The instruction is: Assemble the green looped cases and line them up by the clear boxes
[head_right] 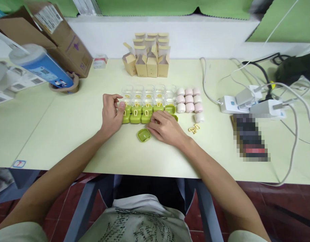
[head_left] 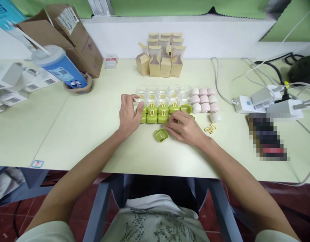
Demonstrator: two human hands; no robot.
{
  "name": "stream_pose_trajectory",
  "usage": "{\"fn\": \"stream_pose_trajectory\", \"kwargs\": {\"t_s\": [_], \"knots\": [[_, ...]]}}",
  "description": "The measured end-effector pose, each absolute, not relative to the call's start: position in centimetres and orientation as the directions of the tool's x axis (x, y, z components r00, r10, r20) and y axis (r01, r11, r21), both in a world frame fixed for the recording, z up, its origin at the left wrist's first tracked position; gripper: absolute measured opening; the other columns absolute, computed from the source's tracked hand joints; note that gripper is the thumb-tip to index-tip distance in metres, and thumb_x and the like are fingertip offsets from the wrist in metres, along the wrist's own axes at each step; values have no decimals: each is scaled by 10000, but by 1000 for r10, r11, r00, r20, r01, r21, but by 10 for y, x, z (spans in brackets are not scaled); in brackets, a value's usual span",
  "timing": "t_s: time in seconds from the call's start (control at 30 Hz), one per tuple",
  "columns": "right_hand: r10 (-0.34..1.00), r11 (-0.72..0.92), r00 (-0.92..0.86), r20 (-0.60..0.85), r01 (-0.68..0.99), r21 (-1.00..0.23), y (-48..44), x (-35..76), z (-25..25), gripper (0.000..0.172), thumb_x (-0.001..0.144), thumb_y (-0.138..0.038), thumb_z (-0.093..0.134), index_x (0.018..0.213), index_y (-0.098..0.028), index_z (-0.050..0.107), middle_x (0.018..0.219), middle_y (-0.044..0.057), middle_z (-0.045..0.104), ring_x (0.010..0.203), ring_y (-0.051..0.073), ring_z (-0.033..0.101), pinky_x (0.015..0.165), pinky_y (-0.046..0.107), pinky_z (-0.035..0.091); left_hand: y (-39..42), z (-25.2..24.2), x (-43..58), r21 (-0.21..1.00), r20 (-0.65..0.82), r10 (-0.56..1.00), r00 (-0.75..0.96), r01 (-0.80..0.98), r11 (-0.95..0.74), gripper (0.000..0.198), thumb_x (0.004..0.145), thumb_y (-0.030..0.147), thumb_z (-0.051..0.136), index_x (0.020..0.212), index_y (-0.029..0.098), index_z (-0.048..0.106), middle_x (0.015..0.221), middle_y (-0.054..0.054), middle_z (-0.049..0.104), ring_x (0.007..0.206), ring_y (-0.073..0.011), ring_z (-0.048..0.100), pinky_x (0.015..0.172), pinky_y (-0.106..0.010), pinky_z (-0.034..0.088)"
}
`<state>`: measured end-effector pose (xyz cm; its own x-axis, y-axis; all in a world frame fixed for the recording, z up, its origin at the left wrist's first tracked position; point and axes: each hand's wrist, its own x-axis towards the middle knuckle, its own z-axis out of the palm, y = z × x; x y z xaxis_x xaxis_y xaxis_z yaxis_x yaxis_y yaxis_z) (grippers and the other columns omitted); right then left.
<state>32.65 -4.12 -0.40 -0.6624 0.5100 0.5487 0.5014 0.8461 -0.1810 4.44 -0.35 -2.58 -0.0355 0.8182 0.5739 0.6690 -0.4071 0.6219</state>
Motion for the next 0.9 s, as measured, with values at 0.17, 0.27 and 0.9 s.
{"fn": "stream_pose_trajectory", "kwargs": {"t_s": [0.17, 0.27, 0.9], "knots": [[548, 816, -647, 531, 554, -167, -40, 328, 6, 309, 1132, -283, 591, 921, -217, 807, 949, 99, 738, 856, 231, 622, 773, 387, 486, -13, -16, 44, 568, 645, 764, -18, 681, -463, 495, 1098, 706, 475, 1212, 260, 656, 1133, -110, 607, 992, -249, 623, 829, -428, 527], [660, 717, -569, 491, 672, -184, -43, 354, 34, 296, 1122, -298, 582, 960, -224, 819, 970, 100, 784, 812, 234, 671, 691, 384, 462, -24, -11, 46, 411, 703, 677, 217, 653, -636, 384, 1074, 638, 553, 1091, 279, 686, 993, -86, 660, 893, -251, 651, 753, -423, 533], [986, 109, -85, 144, 980, -166, -130, 427, 16, 289, 1094, -353, 558, 1233, -161, 724, 1153, 148, 770, 716, 235, 721, 587, 348, 411, -62, -3, 77, 61, 510, 235, 827, 237, -970, 369, 1092, 255, 586, 1429, 114, 533, 1280, -208, 678, 1070, -251, 731, 768, -332, 643]]}}
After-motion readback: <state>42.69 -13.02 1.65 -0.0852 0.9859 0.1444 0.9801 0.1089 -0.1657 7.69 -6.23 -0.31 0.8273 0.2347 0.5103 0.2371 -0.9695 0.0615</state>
